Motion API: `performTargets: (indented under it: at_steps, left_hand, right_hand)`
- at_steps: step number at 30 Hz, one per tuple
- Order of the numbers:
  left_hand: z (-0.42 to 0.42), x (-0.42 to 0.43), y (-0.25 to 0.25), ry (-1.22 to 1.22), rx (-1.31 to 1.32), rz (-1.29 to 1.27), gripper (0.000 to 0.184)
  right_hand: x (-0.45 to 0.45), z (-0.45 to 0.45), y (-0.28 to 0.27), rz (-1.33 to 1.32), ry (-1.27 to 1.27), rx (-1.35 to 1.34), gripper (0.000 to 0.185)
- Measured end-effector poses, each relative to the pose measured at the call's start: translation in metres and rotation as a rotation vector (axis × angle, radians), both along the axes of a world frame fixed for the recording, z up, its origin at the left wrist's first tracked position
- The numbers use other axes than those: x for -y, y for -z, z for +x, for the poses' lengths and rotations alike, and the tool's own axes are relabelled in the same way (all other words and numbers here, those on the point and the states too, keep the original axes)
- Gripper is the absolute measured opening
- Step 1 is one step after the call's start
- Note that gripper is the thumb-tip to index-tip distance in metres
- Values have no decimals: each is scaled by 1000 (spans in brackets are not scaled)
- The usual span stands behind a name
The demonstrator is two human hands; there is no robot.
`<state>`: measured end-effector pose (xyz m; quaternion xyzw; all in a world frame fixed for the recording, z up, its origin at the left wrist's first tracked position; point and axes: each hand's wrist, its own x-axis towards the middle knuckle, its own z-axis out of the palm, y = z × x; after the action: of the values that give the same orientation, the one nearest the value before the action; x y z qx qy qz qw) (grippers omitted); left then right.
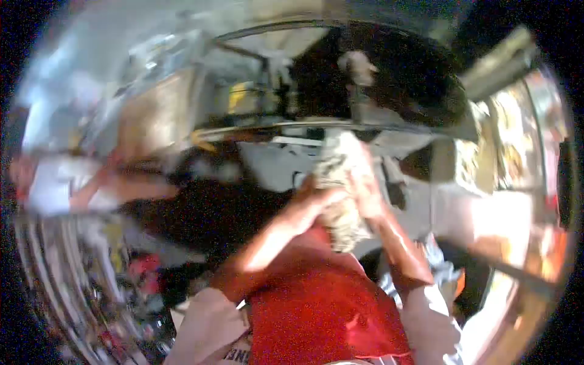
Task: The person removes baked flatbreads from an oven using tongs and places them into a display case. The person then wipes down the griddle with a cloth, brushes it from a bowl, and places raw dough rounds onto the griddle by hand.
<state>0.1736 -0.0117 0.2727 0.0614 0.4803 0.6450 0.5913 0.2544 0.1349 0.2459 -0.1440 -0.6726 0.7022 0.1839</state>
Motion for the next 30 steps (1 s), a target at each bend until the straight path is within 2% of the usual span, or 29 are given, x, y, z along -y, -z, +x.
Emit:
performTargets:
  at_steps: [1, 3, 4, 5, 6, 7, 8, 9, 11, 12, 15, 16, 18, 19, 21, 22, 23, 24, 25, 26, 27, 28, 29, 30]
  left_hand:
    - [-15, -12, 6, -109, -8, 74, 49]
    - [-31, -20, 23, -270, -180, 17, 45]
    - [-46, -28, 25, -391, -318, 21, 44]
    - [-70, -32, 51, -420, -267, 26, 44]
    - [-78, -53, 39, -458, -199, 37, 43]
    - [-83, -66, 27, -500, -124, 40, 42]
    - [-94, -78, 65, -581, -123, -159, 41]
    - [-104, -98, 66, -452, -222, 40, 40]
    - [-110, -101, 61, -301, 76, -41, 46]
    - [-113, -107, 66, -228, 50, -126, 55]
    - [-119, -151, 54, -92, 260, -194, 53]
    - [-109, -163, 56, -64, 276, -185, 52]
    - [-106, -197, 51, -12, 343, -260, 50]
    - [-105, -210, 68, 61, 230, -130, 51]
    - [-104, -235, 72, 210, 220, -200, 57]
    - [-105, -251, 78, 334, 126, -237, 57]
    - [-106, -265, 88, 327, 130, -245, 57]
    - [-106, -279, 99, 385, -166, -78, 52]
    - [-107, -293, 107, 433, -462, 89, 48]
    - [-117, -306, 97, 392, -521, 40, 47]
    - [-131, -318, 78, 307, -1019, 90, 39]
    - [-145, -326, 78, 183, -1119, 91, 34]
    - [-162, -329, 88, 86, -1082, 59, 36]
    - [-171, -332, 93, -1, -1135, -39, 41]
  right_hand:
    - [-7, -8, -19, -8, 0, 71, 65]
    - [-16, -24, -15, -22, 205, 46, 76]
    - [-23, -27, -17, 128, 178, 39, 80]
    - [-30, -31, -23, 271, 148, 40, 83]
    - [-44, -37, -36, 642, 38, 20, 88]
    - [-37, -43, -49, 665, -46, 132, 92]
    - [-26, -53, -39, 787, -41, 210, 92]
    - [-28, -64, -30, 903, -47, 296, 93]
    - [-48, -68, -11, 857, -47, 319, 92]
    - [-59, -71, -6, 793, -48, 325, 91]
    - [-97, -65, -12, 1006, 83, 421, 76]
    - [-100, -58, -4, 1004, 89, 449, 76]
    - [-118, -58, 16, 1171, 186, 486, 74]
    - [-132, -54, 19, 1165, 202, 501, 74]
    - [-162, -36, 24, 802, 272, 510, 64]
    - [-180, -27, 33, 669, 346, 538, 61]
    - [-197, -18, 35, 460, 470, 476, 56]
    - [-213, 0, 65, 307, 516, 451, 53]
    - [-232, 12, 61, 163, 609, 464, 50]
    - [-259, 32, 79, 324, 748, 426, 46]
    - [-293, 47, 78, 372, 822, 378, 43]
    - [-324, 71, 74, 403, 861, 542, 45]
    - [-360, 101, 105, 473, 1011, 451, 52]
    - [-393, 125, 122, 906, 1122, 588, 60]
